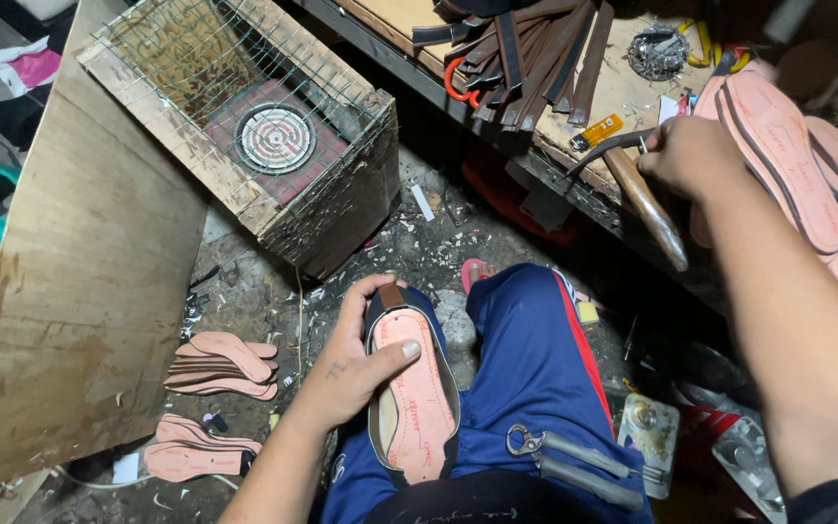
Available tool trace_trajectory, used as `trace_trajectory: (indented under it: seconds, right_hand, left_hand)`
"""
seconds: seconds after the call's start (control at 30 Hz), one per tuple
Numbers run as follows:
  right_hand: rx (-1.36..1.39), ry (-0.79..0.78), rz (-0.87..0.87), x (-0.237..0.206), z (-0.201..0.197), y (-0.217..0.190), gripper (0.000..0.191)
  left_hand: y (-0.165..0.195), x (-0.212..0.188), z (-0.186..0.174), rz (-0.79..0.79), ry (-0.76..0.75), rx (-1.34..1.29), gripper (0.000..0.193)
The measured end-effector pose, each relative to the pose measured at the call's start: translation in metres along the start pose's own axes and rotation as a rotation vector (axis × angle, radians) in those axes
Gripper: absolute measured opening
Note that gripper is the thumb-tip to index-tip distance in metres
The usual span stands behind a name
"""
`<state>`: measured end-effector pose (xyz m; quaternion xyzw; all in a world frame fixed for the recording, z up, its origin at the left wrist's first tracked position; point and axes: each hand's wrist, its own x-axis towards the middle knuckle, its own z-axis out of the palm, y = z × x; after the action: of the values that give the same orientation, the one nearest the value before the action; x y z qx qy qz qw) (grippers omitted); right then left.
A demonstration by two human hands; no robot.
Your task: The person holds a shoe with a black upper mounted on a last on their lap and uses lasting pliers to pull the upper edges tight over the insole, then hammers the edges to secure them. They repeatedly reposition the shoe, grip the upper with pliers, and tap it with a hammer, working around the shoe before setting it aside.
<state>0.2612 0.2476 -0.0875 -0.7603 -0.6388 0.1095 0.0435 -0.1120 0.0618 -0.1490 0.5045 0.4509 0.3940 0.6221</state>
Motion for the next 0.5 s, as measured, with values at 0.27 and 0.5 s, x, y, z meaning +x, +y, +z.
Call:
trace_trajectory:
  seconds: [0.27,0.5]
  right_hand:
    - [0.505,0.483,-0.246,-0.013,-0.002,-0.003,0.021]
    - [0.670,-0.475,-0.306,-0.167,0.034,-0.071,0.030]
  left_hand:
    - [0.004,0.001,0.000,0.046,-0.012,0.068,0.077]
    - [0.006,-0.002,0.005,0.051,0.177,0.199,0.075]
